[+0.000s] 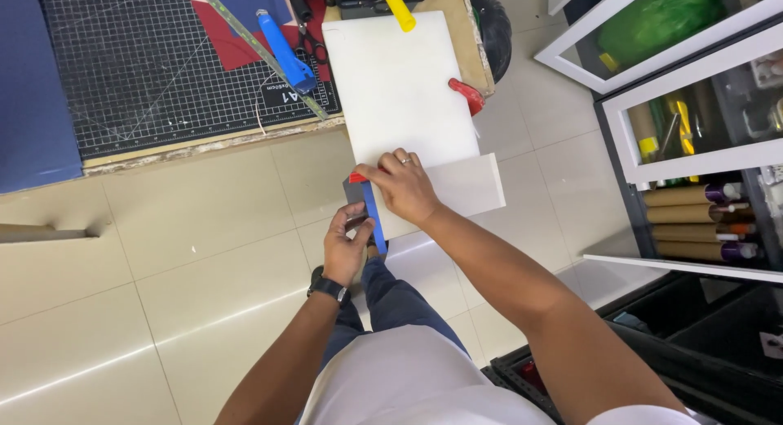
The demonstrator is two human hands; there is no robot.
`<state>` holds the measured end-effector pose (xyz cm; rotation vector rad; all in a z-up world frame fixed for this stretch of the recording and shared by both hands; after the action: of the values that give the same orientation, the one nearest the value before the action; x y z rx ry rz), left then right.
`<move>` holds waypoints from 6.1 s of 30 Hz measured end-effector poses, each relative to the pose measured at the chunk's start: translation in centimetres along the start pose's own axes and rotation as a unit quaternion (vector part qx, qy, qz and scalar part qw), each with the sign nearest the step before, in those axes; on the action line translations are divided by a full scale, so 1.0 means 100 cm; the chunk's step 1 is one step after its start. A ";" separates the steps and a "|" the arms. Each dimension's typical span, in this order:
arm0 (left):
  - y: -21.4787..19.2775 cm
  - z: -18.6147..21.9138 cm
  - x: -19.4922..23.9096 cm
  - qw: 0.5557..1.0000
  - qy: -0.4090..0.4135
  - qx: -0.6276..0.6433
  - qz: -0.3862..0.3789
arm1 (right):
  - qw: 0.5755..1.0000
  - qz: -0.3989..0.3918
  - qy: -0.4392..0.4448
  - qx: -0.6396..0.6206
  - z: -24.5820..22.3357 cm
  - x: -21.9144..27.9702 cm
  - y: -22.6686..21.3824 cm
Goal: Applying glue to a board with a roller and attaching a blue sheet using a squeegee.
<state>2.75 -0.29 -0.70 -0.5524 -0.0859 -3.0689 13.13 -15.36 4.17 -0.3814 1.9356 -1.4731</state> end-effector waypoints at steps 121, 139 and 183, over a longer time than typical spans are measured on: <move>-0.003 -0.001 0.001 0.994 -0.044 0.095 -0.035 | 0.998 0.004 0.042 -0.036 -0.019 0.048 -0.038; -0.005 -0.001 0.001 0.993 -0.059 0.099 -0.037 | 0.997 0.015 -0.061 -0.033 -0.029 0.074 -0.043; 0.003 0.069 -0.002 0.987 -0.123 0.033 0.093 | 0.935 -0.145 0.324 0.018 0.170 -0.216 -0.018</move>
<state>5.33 -0.21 5.72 -0.8799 -0.1308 -2.7931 39.91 -15.75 10.53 -0.1736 2.4307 -2.0082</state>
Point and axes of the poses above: each hand's wrist, its own x-axis away from the middle knuckle, its own y-axis out of the palm, z = x × y, the point moved 3 cm from there along -x, towards the middle knuckle, and after that the axes turned 2 degrees about x, right-handed, at the moved point
